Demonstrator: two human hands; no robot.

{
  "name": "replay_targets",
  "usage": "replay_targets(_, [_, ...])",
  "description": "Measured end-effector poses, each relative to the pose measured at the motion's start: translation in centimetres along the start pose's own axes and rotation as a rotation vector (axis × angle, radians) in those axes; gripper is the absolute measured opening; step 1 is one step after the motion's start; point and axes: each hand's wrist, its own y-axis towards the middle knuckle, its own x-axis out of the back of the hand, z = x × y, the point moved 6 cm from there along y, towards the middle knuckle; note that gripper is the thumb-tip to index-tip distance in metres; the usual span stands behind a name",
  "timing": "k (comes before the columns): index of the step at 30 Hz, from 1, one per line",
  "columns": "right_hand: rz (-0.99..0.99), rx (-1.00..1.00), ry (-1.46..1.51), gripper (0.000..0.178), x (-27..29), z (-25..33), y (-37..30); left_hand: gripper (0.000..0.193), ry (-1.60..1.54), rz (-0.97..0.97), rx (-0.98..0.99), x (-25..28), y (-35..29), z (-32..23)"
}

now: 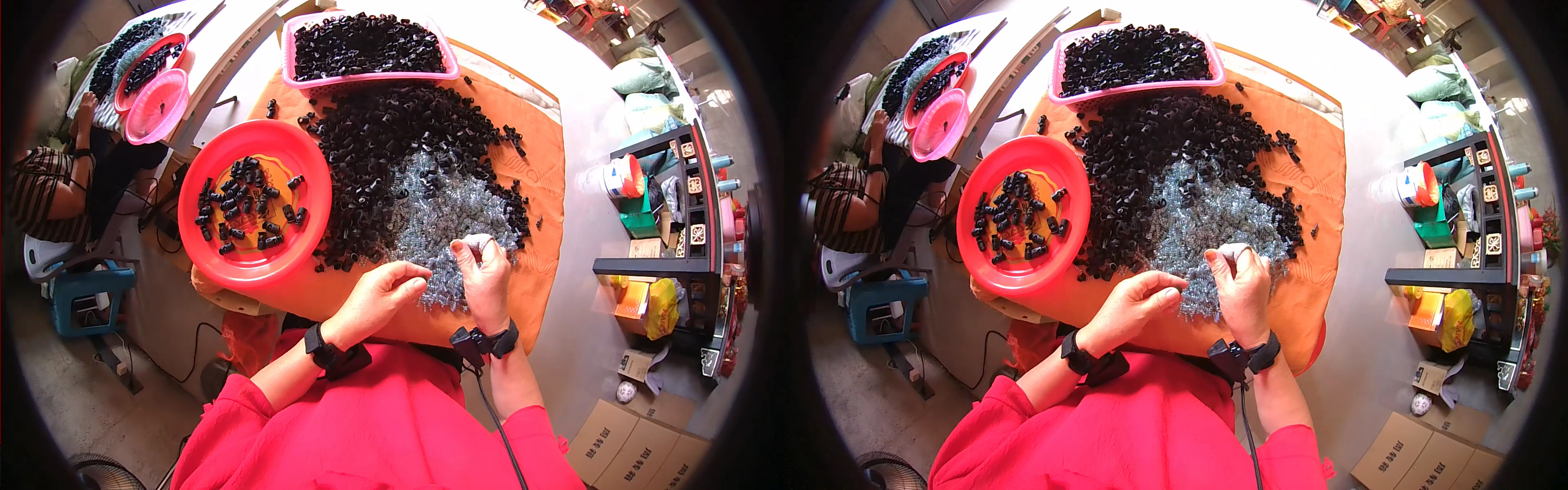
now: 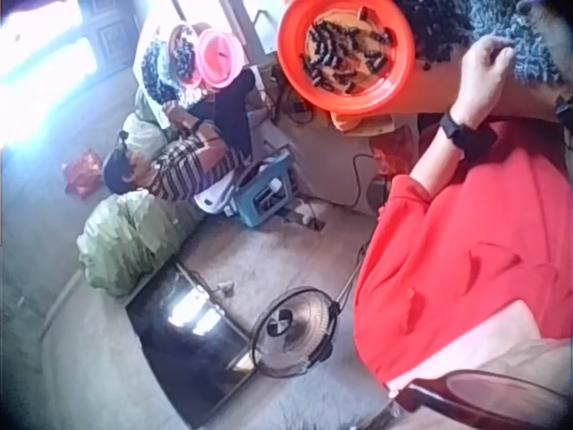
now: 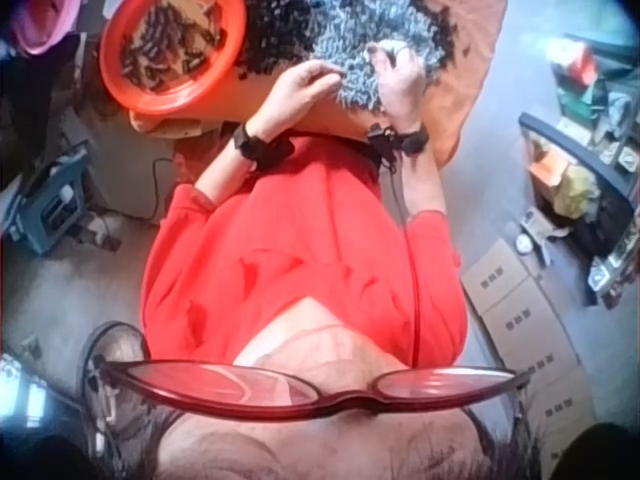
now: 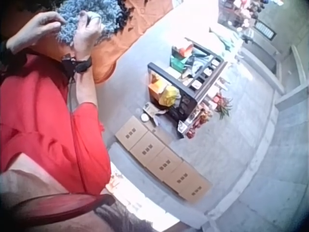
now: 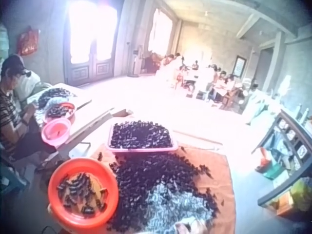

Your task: Manually assembling small black plastic components and metal spring-like parts at a manufacturing workstation.

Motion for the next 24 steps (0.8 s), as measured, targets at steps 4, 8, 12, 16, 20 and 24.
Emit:
replay_targets(4, [0.011,-0.069,0.054,0.022,0.0,0.1,-0.2,0.026,-0.063,0.008,0.035,-0.1,-0.1,0.1])
replay_targets(8, [0.026,-0.067,-0.053,0.022,0.0,0.3,-0.3,0.027,-0.052,0.019,0.025,-0.1,-0.1,0.1])
replay_targets(12, [0.022,-0.086,-0.019,0.020,-0.1,-0.1,-0.4,0.025,-0.068,0.008,0.027,-0.3,-0.1,-0.1])
replay_targets(16, [0.022,-0.051,0.134,0.019,-0.4,0.5,-0.7,0.025,-0.123,-0.076,-0.021,-0.3,0.0,-0.2])
replay_targets(20, [0.052,0.017,-0.046,0.020,-0.4,2.2,-1.0,0.026,0.142,-0.126,-0.089,-0.7,0.3,-0.9])
replay_targets(24, [0.098,-0.033,-0.028,0.021,-1.0,2.3,-1.3,0.022,0.367,-0.175,-0.202,-1.5,0.9,-1.2])
